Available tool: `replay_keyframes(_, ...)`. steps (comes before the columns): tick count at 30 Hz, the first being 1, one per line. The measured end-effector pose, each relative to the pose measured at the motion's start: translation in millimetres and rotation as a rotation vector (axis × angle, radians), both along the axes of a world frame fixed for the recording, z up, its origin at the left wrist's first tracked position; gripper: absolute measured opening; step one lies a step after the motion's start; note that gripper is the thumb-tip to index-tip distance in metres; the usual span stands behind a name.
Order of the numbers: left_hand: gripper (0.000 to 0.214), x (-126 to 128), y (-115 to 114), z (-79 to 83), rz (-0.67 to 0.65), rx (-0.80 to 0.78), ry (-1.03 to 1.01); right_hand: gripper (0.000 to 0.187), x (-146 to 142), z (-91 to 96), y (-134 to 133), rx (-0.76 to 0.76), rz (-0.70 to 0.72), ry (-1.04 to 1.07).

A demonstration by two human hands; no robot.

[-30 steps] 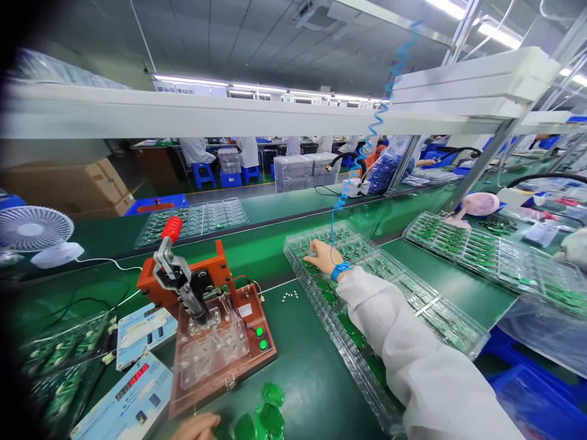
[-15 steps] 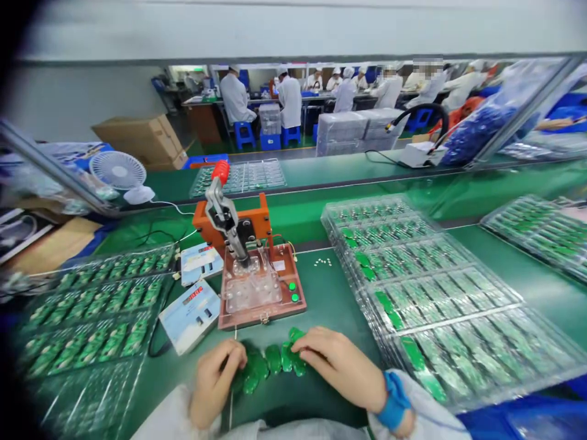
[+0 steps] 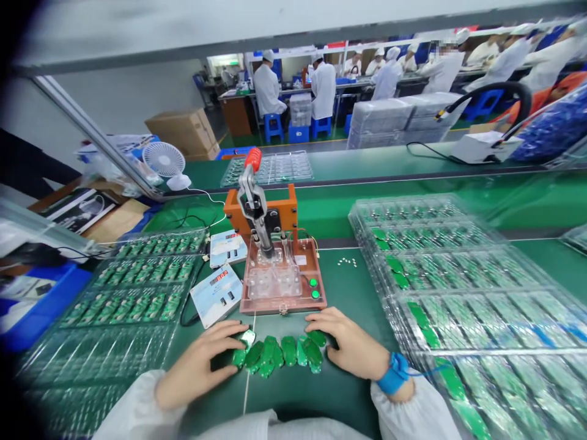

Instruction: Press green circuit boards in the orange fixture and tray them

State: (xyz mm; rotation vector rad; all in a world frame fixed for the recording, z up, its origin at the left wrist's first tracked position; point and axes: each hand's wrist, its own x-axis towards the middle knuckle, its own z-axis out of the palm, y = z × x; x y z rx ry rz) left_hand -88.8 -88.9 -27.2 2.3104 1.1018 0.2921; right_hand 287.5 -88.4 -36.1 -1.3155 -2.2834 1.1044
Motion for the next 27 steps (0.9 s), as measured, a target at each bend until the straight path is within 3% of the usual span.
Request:
replay_keyframes(5, 0.036, -2.8, 0.6, -7.7, -0.002, 0.095, -0.026, 0.06, -1.4, -3.3, 4.9, 0.001, 0.03, -0.009)
replay_keyframes(10, 0.026, -5.8, -3.8, -13.8, -0.011, 0.254, -0.044, 0.044, 0.5, -7.3, 0.1, 0.01, -0.045, 0.047)
replay_keyframes(16, 0.025, 0.5, -5.1, 7.4, 0.084, 0.391, -0.191, 0.023, 2.3, 18.6, -10.2, -0.03, -0.143, 0.152)
replay_keyframes(22, 0.023, 46.4, 45.3, 23.6, 0.192, 0.562, -0.364, 0.015, -29.2, 35.4, 34.0, 0.337, -0.241, 0.197)
replay_keyframes(27, 0.019, 70.6, 83.3, 22.1, 0.106, 0.577, -0.338, 0.02, -48.2, 31.0, 71.0, 0.444, -0.21, 0.181)
